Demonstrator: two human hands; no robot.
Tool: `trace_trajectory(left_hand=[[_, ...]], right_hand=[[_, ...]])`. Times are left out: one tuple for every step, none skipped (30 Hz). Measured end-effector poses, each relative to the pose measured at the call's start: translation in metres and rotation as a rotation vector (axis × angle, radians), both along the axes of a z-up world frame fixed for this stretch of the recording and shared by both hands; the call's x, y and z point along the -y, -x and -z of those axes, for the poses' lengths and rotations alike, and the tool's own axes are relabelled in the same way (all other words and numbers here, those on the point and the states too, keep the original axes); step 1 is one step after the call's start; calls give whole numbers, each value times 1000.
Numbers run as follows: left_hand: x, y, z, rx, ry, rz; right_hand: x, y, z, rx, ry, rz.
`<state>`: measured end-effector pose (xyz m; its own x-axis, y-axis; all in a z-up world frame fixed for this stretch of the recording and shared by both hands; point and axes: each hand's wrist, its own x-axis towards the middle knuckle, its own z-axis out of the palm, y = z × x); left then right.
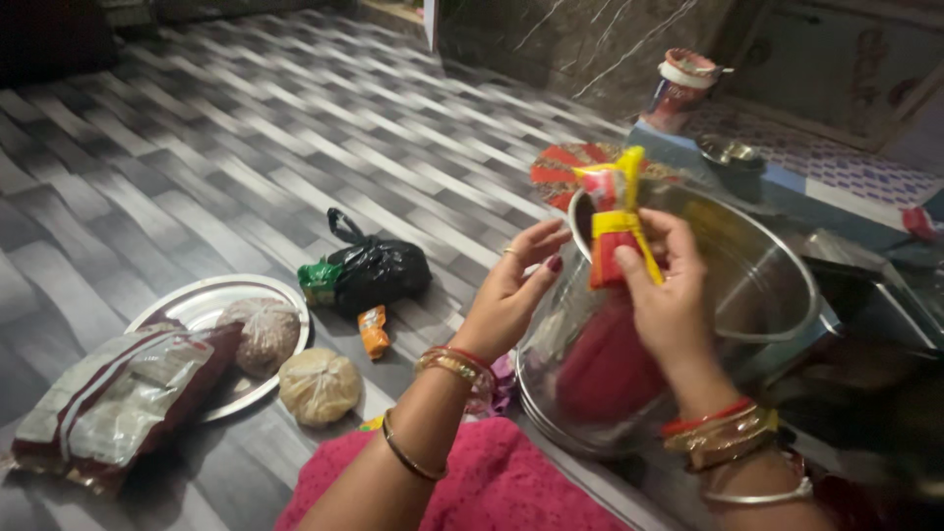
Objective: The person sits on the floor and opens several small food packets, then places them into a large metal container. The person also wipes a small bottle with a cloth and places it in the container.
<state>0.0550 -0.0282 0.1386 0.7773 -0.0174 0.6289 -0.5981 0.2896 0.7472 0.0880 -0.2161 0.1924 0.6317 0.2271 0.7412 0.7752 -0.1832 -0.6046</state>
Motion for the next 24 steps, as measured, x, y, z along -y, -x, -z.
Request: trace_trajectory(left_hand=[[4,-4,-8,28,-112,-97],[7,-10,-14,57,-222,-193],[11,-16,-19,85,-331,-291],[15,-22,-21,56,-375,-313],[19,-29,-22,26,-420,-336],[24,-36,-22,-6,-464,-360],[30,-45,-22,21,-503,-393],[34,-54,-20,45,-543,-426],[37,-62,-17,68,-582,-459],[39,-68,-12,55,-608,-465],[41,-75,-8,42,-633,-471],[44,-79,-1,22,-659,-475],[45,-84,5,50,-611,-430],[42,-87,10,69,-562,-388],[38,-90,16,87,-513,-347],[31,-93,25,12,-388,-290],[23,-95,35,-62,-261,-237],[16,-95,45,-127,-132,-184],[7,-91,57,-153,-185,-302],[-5,-88,71,-179,-237,-420],[-16,-86,86,-206,-291,-538],[-27,-82,102,-247,-301,-595],[-37,-78,120,-289,-312,-652],[-46,-74,138,-432,-362,-710]], right_hand=[[10,-10,-3,-149,-42,32],[21,-21,-5,-300,-84,63],[31,-31,-5,-451,-126,92],[42,-41,-4,-499,-117,115],[52,-49,-2,-546,-108,137],[60,-58,1,-596,-99,158],[66,-67,4,-614,-96,168],[69,-76,8,-635,-92,178],[72,-84,11,-657,-88,188],[74,-91,15,-667,-96,140],[74,-99,17,-678,-104,92],[76,-103,21,-694,-110,43],[79,-105,22,-647,-106,85],[80,-105,22,-608,-99,122],[80,-103,23,-568,-92,158],[77,-99,25,-451,-55,167],[75,-93,25,-335,-19,175],[73,-84,22,-211,14,183],[69,-73,20,-186,45,212],[67,-64,16,-159,78,240],[63,-54,13,-133,111,267],[58,-44,10,-55,141,275],[52,-34,7,24,170,282],[47,-27,4,103,200,289]])
